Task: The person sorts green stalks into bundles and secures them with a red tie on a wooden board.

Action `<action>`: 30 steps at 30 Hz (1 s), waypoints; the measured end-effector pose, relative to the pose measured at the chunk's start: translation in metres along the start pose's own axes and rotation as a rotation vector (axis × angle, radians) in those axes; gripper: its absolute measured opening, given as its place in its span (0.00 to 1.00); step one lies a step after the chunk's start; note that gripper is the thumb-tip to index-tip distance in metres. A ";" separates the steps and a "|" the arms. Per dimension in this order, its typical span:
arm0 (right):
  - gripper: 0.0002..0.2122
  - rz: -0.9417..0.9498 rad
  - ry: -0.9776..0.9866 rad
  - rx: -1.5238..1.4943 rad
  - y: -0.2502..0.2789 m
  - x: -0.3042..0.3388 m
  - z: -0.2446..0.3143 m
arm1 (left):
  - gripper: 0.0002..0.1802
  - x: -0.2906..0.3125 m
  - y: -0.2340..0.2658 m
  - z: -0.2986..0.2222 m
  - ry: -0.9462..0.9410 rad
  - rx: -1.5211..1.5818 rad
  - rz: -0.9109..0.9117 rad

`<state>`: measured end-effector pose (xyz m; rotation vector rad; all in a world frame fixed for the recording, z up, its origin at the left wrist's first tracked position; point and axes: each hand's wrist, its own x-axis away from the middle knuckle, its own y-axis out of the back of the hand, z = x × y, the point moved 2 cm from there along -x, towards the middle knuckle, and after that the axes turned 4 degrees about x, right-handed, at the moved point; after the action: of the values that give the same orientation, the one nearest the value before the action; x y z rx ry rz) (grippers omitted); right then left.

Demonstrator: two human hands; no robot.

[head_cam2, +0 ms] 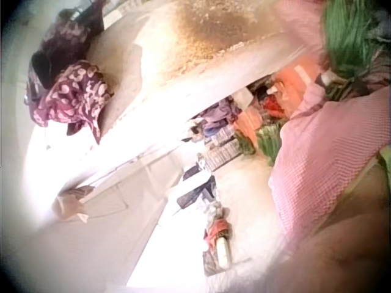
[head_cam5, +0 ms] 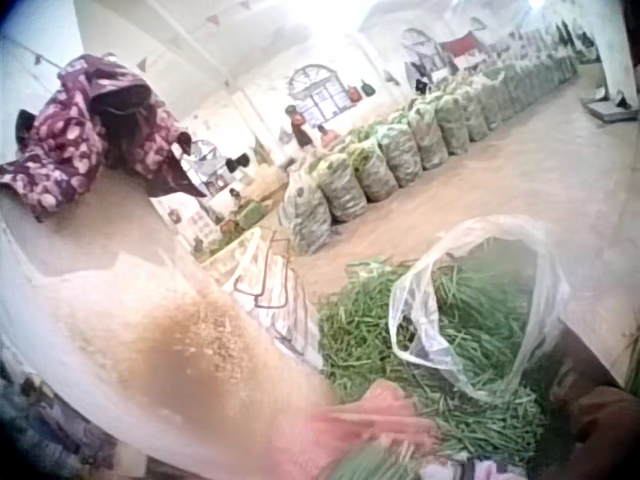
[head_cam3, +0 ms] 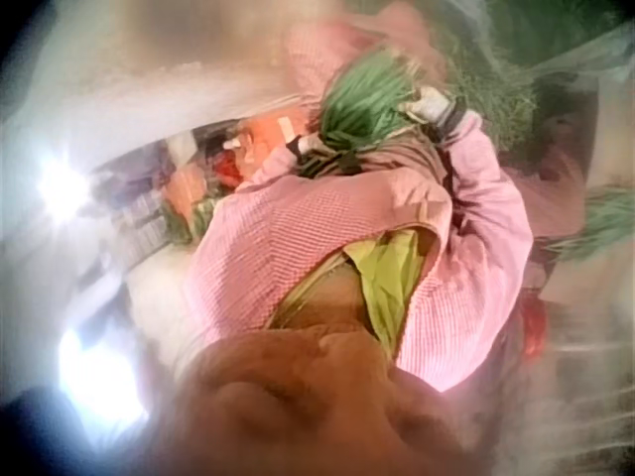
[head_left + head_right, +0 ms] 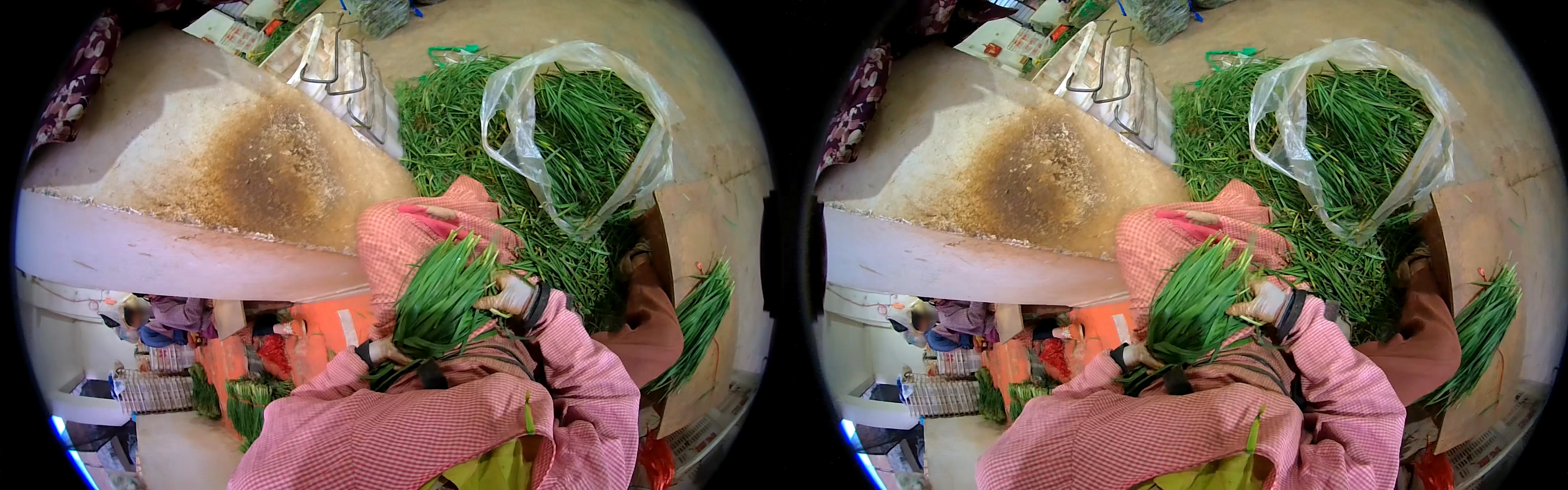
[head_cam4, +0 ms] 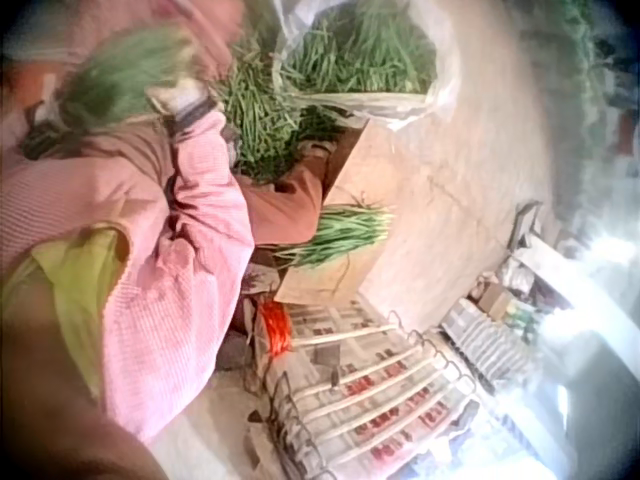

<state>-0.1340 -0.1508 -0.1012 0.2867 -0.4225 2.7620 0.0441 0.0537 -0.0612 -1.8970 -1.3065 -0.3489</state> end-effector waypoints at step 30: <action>0.08 -0.154 -0.009 -1.369 0.024 0.000 -0.060 | 0.18 0.016 0.005 0.021 -0.020 0.118 -0.024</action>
<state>-0.1512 -0.1533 -0.1639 -0.0330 -1.9522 1.7414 0.0513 0.0785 -0.0670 -1.7915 -1.3350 -0.2597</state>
